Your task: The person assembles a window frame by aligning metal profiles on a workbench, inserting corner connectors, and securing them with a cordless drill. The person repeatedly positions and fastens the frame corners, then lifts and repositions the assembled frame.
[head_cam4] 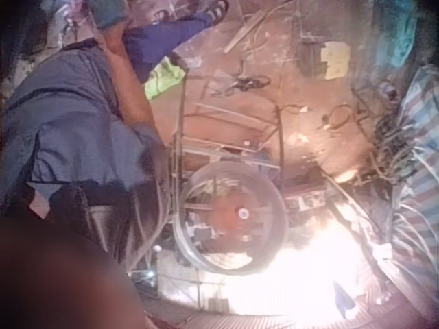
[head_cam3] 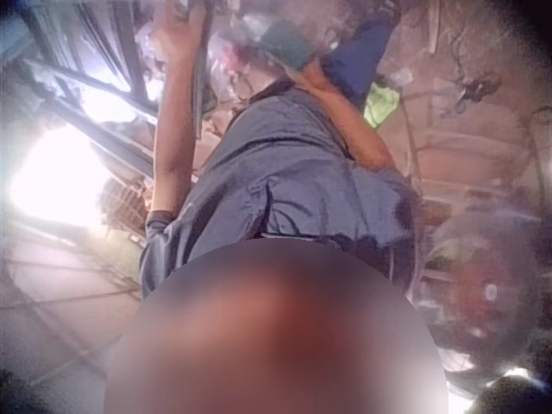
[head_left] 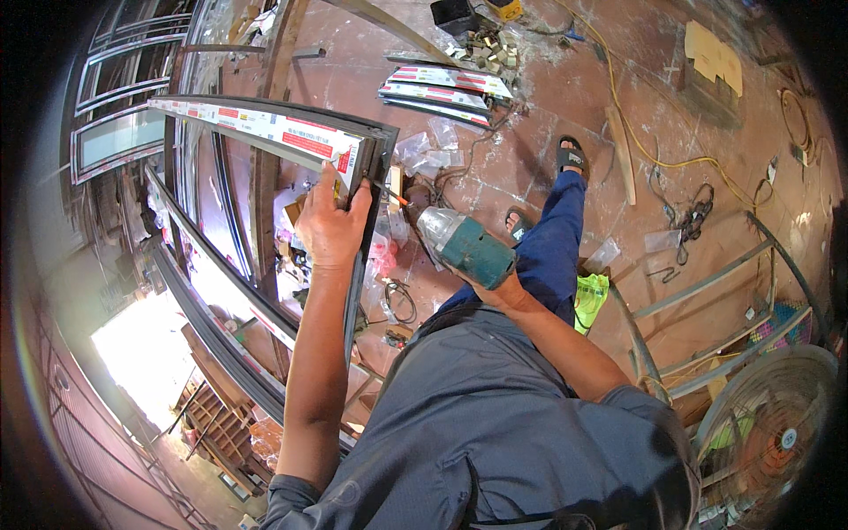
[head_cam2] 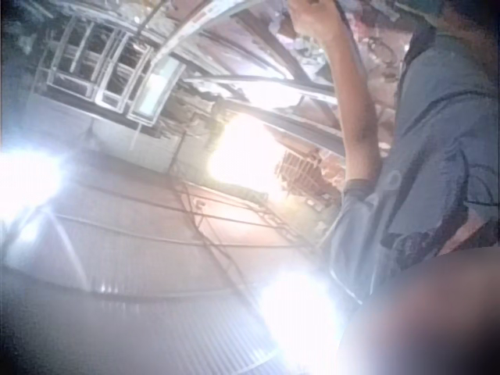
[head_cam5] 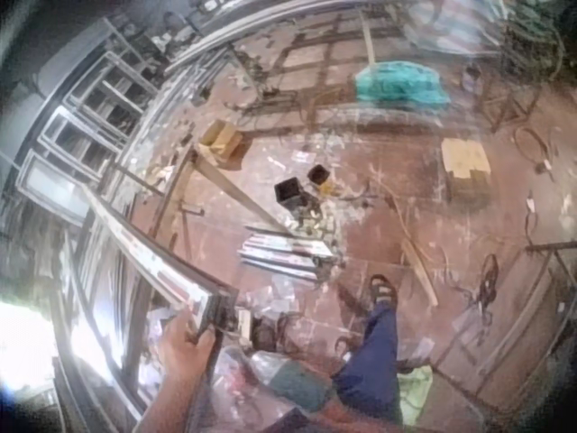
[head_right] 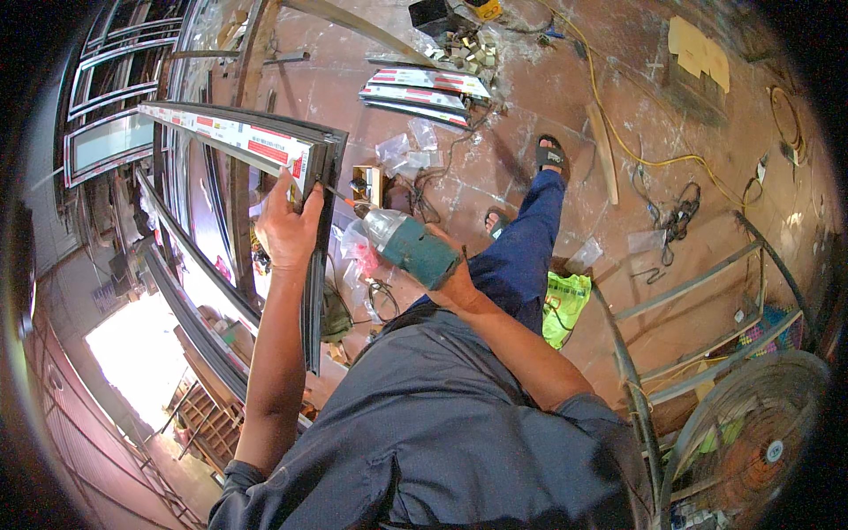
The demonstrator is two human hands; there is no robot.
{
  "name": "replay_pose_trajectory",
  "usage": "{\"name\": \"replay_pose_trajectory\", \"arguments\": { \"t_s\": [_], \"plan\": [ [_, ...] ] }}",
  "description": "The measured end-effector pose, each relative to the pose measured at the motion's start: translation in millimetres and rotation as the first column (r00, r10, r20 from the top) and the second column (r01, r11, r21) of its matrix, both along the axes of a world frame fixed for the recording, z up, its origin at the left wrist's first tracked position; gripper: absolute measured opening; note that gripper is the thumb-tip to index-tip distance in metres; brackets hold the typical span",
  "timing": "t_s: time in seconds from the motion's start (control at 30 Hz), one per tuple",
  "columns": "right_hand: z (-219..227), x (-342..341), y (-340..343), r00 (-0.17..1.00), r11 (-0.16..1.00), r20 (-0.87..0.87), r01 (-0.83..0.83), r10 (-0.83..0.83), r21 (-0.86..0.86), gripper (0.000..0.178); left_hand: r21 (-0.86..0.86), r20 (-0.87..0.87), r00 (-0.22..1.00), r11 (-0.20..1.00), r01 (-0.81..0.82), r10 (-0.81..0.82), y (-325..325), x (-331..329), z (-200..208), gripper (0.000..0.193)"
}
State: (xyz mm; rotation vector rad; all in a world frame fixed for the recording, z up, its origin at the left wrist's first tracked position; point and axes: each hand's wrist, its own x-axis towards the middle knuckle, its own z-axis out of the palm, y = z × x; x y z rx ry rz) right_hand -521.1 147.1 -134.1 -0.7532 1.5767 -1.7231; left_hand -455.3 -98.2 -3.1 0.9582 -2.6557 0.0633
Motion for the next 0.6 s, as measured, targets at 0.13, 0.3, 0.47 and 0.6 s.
{"name": "replay_pose_trajectory", "arguments": {
  "t_s": [0.13,0.3,0.47,0.6],
  "plan": [
    [-0.8,-16.2,-4.0,0.961,0.986,-0.264,0.034,-0.078,-0.166,0.037,0.034,0.015,0.999,0.999,-0.029,0.029,2.2,0.5,3.3,0.058],
    [4.1,-31.9,-8.4,0.960,0.976,-0.267,0.024,-0.083,-0.217,0.033,0.080,0.001,0.997,0.993,-0.082,0.082,4.2,-3.1,2.8,0.057],
    [-2.6,-21.9,-10.7,0.972,0.981,-0.221,0.037,-0.079,-0.191,0.033,0.078,0.030,0.991,0.988,-0.131,0.129,7.5,-8.6,7.5,0.058],
    [0.5,-12.1,-8.3,0.992,0.983,0.122,0.039,-0.017,-0.178,0.032,0.108,0.031,0.987,0.981,-0.158,0.155,8.4,-8.9,7.0,0.060]
  ]
}}
